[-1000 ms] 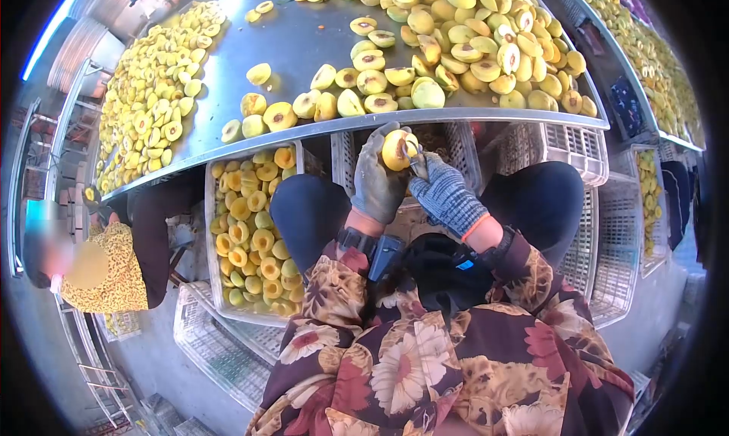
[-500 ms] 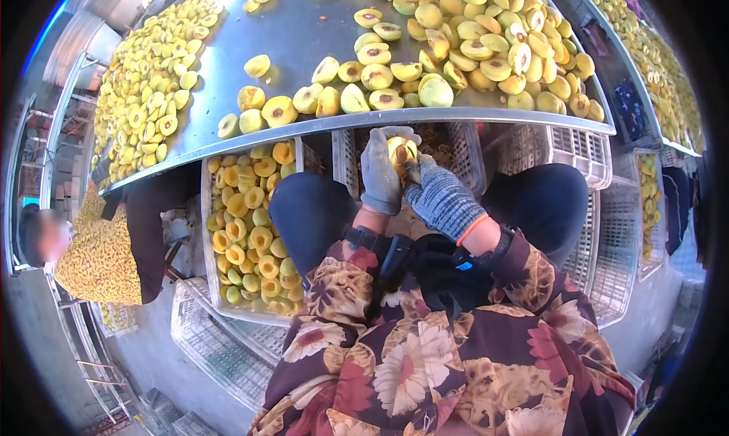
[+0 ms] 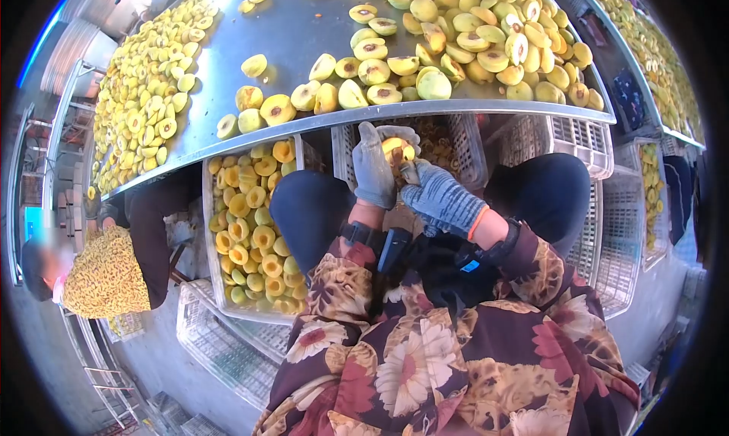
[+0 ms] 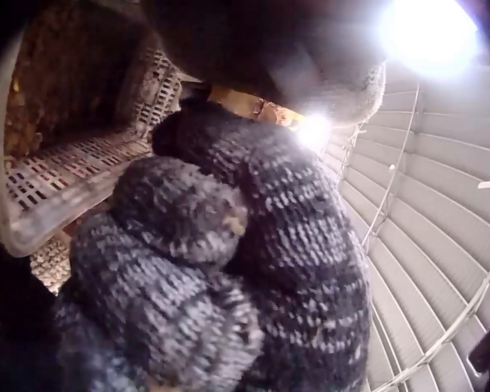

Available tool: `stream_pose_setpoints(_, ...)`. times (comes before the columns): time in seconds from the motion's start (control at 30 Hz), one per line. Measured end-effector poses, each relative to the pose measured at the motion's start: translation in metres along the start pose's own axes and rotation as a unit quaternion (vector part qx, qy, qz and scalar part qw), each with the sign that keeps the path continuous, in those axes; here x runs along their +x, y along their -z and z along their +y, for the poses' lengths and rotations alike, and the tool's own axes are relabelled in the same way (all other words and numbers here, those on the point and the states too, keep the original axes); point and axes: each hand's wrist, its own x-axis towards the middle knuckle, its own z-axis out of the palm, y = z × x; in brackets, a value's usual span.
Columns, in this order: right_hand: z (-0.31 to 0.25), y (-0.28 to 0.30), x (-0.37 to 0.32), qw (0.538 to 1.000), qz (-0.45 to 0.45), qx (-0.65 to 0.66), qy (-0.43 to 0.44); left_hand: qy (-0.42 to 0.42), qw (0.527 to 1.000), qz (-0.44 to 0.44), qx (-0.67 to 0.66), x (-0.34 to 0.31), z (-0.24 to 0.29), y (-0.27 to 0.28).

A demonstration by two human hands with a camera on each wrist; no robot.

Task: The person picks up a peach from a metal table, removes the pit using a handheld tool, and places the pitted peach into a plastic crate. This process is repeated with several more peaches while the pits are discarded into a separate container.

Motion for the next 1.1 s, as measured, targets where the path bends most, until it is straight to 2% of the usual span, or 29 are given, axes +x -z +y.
stream_pose_setpoints(0.03,-0.004,0.002,-0.001,0.998,-0.015,0.061,-0.004,0.0,1.0,-0.006,-0.003,0.001,0.0,0.001)
stream_pose_setpoints(0.13,-0.017,0.013,-0.005,0.975,-0.085,0.159,-0.131,-0.001,1.0,-0.002,-0.029,0.0,-0.002,0.001)
stream_pose_setpoints(0.23,-0.014,0.019,-0.003,0.989,-0.099,0.087,-0.069,0.065,0.994,-0.088,-0.015,0.006,0.006,0.009)
stream_pose_setpoints(0.37,-0.007,0.02,-0.004,0.989,-0.117,0.073,-0.056,0.136,0.985,-0.102,0.024,0.011,0.003,0.015)
stream_pose_setpoints(0.47,-0.009,0.023,-0.002,0.983,-0.149,0.052,-0.094,0.103,0.99,-0.083,0.058,0.01,-0.001,0.012)
stream_pose_setpoints(0.53,0.005,0.024,-0.001,0.972,-0.211,0.092,-0.039,0.05,0.993,-0.085,0.063,0.011,-0.007,0.012)
stream_pose_setpoints(0.6,0.011,0.025,-0.001,0.966,-0.218,0.13,-0.046,0.013,0.995,-0.073,0.073,0.011,-0.007,0.009)
stream_pose_setpoints(0.67,0.007,0.02,-0.002,0.97,-0.171,0.145,-0.098,-0.003,0.995,-0.042,0.091,0.007,-0.003,0.005)
stream_pose_setpoints(0.77,0.001,0.014,-0.003,0.986,-0.095,0.085,-0.111,0.095,0.993,-0.046,0.06,0.008,0.008,0.005)
stream_pose_setpoints(0.87,0.014,0.006,0.0,0.985,-0.098,0.123,-0.069,0.085,0.991,-0.03,0.1,0.006,0.007,0.004)
stream_pose_setpoints(0.97,-0.006,0.014,-0.007,0.943,-0.125,0.253,-0.177,0.016,0.997,0.062,0.046,0.003,-0.009,-0.001)
stream_pose_setpoints(1.07,-0.01,0.013,-0.003,0.958,-0.121,0.19,-0.18,-0.005,0.997,0.068,0.024,0.003,-0.007,-0.002)
stream_pose_setpoints(1.1,-0.003,0.01,-0.001,0.979,-0.101,0.133,-0.117,0.014,0.998,0.058,0.027,0.003,-0.005,-0.002)
